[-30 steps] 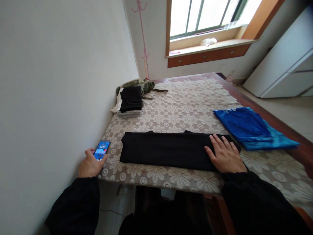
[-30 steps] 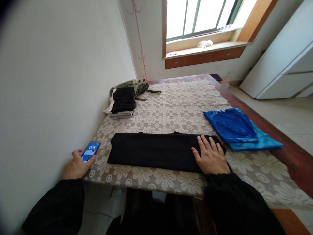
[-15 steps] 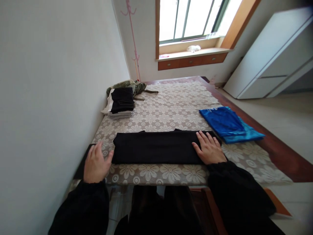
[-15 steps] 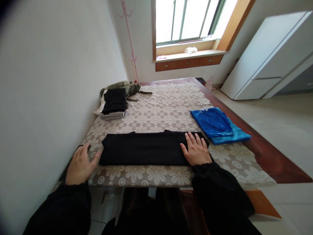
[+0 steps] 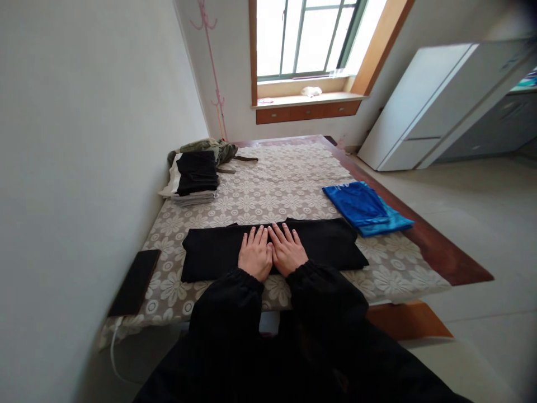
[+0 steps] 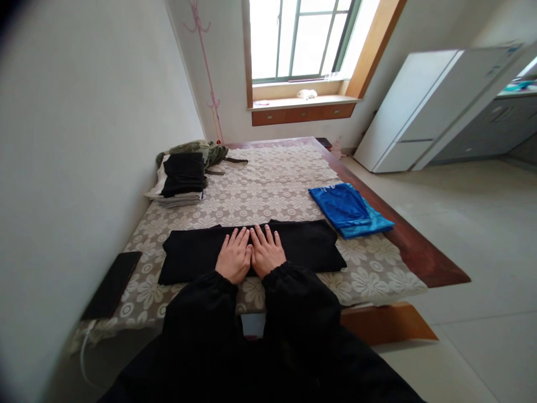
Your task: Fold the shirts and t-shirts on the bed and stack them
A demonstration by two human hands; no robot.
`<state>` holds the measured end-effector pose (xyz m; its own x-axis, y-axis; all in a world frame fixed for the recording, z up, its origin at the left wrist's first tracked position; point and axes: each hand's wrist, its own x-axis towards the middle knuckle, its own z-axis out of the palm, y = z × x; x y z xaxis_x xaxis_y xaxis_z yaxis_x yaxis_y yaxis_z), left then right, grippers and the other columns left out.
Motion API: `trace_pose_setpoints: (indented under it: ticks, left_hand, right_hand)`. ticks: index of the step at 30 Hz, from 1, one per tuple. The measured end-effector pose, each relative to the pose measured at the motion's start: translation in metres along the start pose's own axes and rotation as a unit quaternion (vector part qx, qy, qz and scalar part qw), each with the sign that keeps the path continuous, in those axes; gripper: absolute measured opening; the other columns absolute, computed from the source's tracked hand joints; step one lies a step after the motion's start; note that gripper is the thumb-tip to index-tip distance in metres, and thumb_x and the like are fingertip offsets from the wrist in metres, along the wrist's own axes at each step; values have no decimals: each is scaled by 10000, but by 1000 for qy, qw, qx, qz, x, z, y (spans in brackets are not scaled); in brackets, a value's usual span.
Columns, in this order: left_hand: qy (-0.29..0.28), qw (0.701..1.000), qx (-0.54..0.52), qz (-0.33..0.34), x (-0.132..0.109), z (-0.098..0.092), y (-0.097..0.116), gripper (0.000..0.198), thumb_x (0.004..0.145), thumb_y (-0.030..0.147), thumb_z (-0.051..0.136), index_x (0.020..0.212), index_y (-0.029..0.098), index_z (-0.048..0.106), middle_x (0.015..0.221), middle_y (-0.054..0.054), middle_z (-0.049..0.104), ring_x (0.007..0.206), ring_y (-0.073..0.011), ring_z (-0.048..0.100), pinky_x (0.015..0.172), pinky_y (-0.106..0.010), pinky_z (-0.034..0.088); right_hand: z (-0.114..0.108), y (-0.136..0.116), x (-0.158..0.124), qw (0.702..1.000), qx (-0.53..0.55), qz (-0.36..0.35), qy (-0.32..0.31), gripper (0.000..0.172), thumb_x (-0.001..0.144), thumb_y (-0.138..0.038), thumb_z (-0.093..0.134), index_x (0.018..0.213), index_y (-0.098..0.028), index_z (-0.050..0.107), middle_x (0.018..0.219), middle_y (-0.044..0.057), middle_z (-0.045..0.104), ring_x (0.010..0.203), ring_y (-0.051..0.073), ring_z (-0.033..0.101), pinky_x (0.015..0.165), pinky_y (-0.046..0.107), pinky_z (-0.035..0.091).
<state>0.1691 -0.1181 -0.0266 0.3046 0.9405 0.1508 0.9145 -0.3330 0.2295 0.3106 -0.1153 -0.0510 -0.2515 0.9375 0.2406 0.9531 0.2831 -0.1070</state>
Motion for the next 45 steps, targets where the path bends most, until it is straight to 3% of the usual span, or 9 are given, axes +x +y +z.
trace_pose_setpoints:
  ticks: [7, 11, 18, 21, 26, 34, 39, 42, 45]
  left_hand:
    - [13, 999, 41, 9, -6, 8, -21, 611, 1047, 454, 344, 1605, 205, 361, 1673, -32, 335, 1572, -259, 243, 1287, -543, 204]
    - [13, 999, 45, -12, -11, -1, -40, 635, 1036, 482, 360, 1615, 222, 339, 1676, -30, 330, 1571, -265, 246, 1286, -554, 183]
    - [23, 995, 70, -73, -29, -22, -95, 636, 1016, 433, 384, 1608, 204, 355, 1655, -69, 375, 1541, -273, 324, 1276, -534, 197]
    - [24, 991, 87, -94, -33, -29, -104, 614, 1026, 406, 339, 1590, 168, 387, 1651, -81, 380, 1536, -269, 333, 1276, -546, 188]
    - [20, 988, 103, -112, -36, -33, -109, 608, 1020, 408, 358, 1585, 188, 401, 1655, -72, 376, 1539, -271, 326, 1279, -524, 187]
    - [10, 980, 114, -163, -56, -46, -141, 614, 1044, 405, 290, 1606, 163, 346, 1662, -102, 361, 1552, -287, 293, 1268, -592, 165]
    - [26, 980, 136, -140, -47, -50, -112, 587, 1045, 366, 277, 1557, 126, 437, 1627, -135, 419, 1548, -333, 293, 1263, -645, 82]
    - [21, 995, 84, -48, -26, -34, -60, 565, 1049, 360, 291, 1553, 162, 451, 1630, -106, 425, 1540, -289, 324, 1276, -543, 196]
    - [6, 998, 28, 47, -1, -2, 8, 569, 1050, 379, 319, 1566, 168, 431, 1641, -90, 411, 1545, -288, 309, 1277, -530, 221]
  right_hand:
    - [5, 22, -11, 1000, 10, 18, 1, 610, 1038, -399, 364, 1619, -215, 353, 1684, 53, 314, 1555, 258, 268, 1260, 507, 179]
    - [1, 55, -20, 998, -22, 67, -1, 622, 1048, -444, 345, 1619, -199, 348, 1687, 61, 312, 1551, 280, 271, 1258, 532, 177]
    - [-11, 121, -37, 990, -72, 118, 10, 660, 1026, -521, 364, 1618, -228, 359, 1650, 64, 400, 1540, 344, 268, 1231, 562, 233]
    - [-10, 139, -41, 990, -65, 125, 21, 656, 1032, -509, 345, 1620, -217, 351, 1630, 68, 434, 1525, 326, 305, 1219, 520, 280]
    - [-5, 148, -44, 991, -59, 116, 26, 661, 1040, -522, 313, 1600, -179, 387, 1638, 67, 420, 1516, 317, 322, 1225, 496, 281]
    - [-4, 145, -43, 991, -51, 120, 39, 656, 1031, -516, 326, 1599, -193, 391, 1625, 70, 440, 1508, 319, 334, 1223, 502, 274]
    - [-6, 142, -42, 991, -51, 118, 46, 651, 1031, -493, 316, 1591, -173, 409, 1621, 91, 444, 1508, 327, 332, 1219, 518, 285]
    - [-6, 141, -42, 990, -55, 117, 47, 654, 1026, -481, 325, 1601, -178, 393, 1623, 97, 441, 1504, 334, 337, 1213, 529, 296]
    - [-5, 139, -42, 990, -64, 117, 51, 655, 1021, -468, 340, 1609, -182, 379, 1622, 100, 442, 1500, 338, 344, 1206, 537, 307]
